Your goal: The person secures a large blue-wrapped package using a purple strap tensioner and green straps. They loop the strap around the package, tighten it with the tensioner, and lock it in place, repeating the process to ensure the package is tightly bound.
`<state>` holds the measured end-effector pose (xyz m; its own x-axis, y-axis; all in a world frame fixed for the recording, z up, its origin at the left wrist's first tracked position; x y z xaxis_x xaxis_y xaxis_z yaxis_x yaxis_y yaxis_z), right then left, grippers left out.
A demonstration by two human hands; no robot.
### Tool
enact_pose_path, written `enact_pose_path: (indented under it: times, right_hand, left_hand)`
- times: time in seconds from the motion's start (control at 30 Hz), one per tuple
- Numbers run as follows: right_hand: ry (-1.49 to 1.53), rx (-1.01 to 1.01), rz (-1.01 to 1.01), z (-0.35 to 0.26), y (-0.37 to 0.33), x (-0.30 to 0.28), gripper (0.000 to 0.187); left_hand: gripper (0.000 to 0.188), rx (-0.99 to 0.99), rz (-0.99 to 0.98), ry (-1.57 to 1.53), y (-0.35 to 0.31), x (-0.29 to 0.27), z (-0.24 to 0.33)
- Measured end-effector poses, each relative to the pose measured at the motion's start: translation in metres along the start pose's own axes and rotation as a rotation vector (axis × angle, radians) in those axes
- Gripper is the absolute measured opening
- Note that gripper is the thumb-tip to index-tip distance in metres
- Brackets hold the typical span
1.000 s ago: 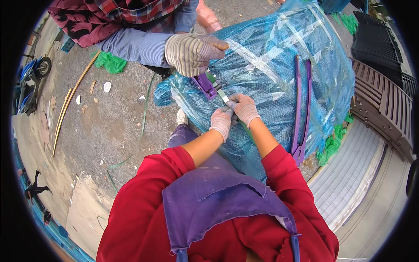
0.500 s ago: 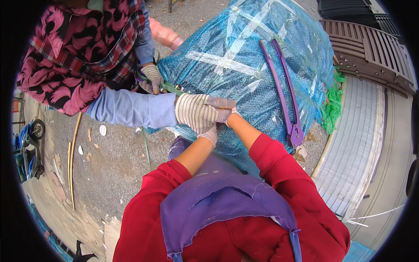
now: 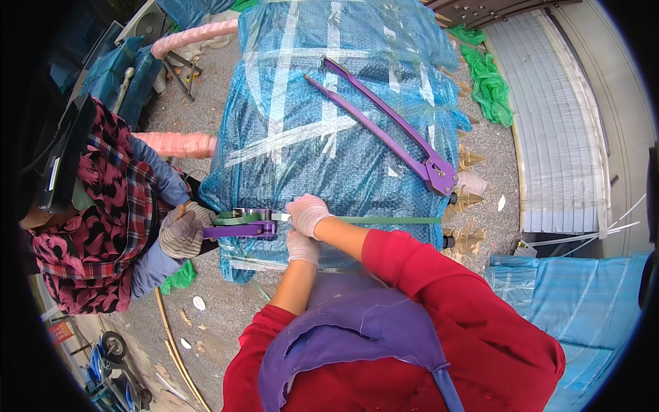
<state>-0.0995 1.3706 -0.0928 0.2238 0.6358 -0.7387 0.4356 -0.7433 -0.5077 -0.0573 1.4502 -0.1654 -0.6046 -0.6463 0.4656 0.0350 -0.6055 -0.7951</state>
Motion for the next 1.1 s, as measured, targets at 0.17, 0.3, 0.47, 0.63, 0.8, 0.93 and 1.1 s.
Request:
enact_pose_path:
  times: [0.17,0.3,0.47,0.63,0.8,0.93,1.1]
  right_hand:
    - [0.078,-0.103,0.004,-0.007,-0.002,-0.008,0.027]
    - [0.225,-0.15,0.025,0.02,-0.008,-0.02,0.029]
    - [0.235,-0.05,0.801,0.131,-0.044,-0.149,0.03]
    - [0.003,0.341,0.721,0.235,-0.051,-0.174,0.064]
    - [-0.023,0.311,0.532,0.227,-0.055,-0.168,0.103]
    - [-0.076,0.336,0.434,0.217,-0.059,-0.172,0.114]
    - [0.014,0.332,0.375,0.224,-0.051,-0.178,0.115]
  left_hand:
    - [0.037,0.283,-0.069,0.457,0.065,-0.079,-0.012]
    - [0.029,0.223,0.112,0.539,0.045,-0.057,-0.006]
    - [0.016,0.144,0.205,0.281,-0.011,-0.017,0.002]
    - [0.019,0.111,0.323,0.323,-0.024,0.01,0.003]
    - [0.021,0.149,0.378,0.301,-0.023,0.01,0.005]
    - [0.019,0.225,0.369,0.335,-0.022,0.006,0.005]
    - [0.026,0.191,0.348,0.364,-0.028,0.004,0.009]
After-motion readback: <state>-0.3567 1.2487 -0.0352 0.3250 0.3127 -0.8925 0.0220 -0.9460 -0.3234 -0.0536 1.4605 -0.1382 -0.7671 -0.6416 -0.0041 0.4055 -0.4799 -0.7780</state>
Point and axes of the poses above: each hand's wrist, its own y-axis towards the middle knuckle, its own x-axis out of the palm, z = x × y, the point moved 4 cm from there along y, towards the middle knuckle, and after that the axes turned 6 degrees about y, right-handed, at the moved point
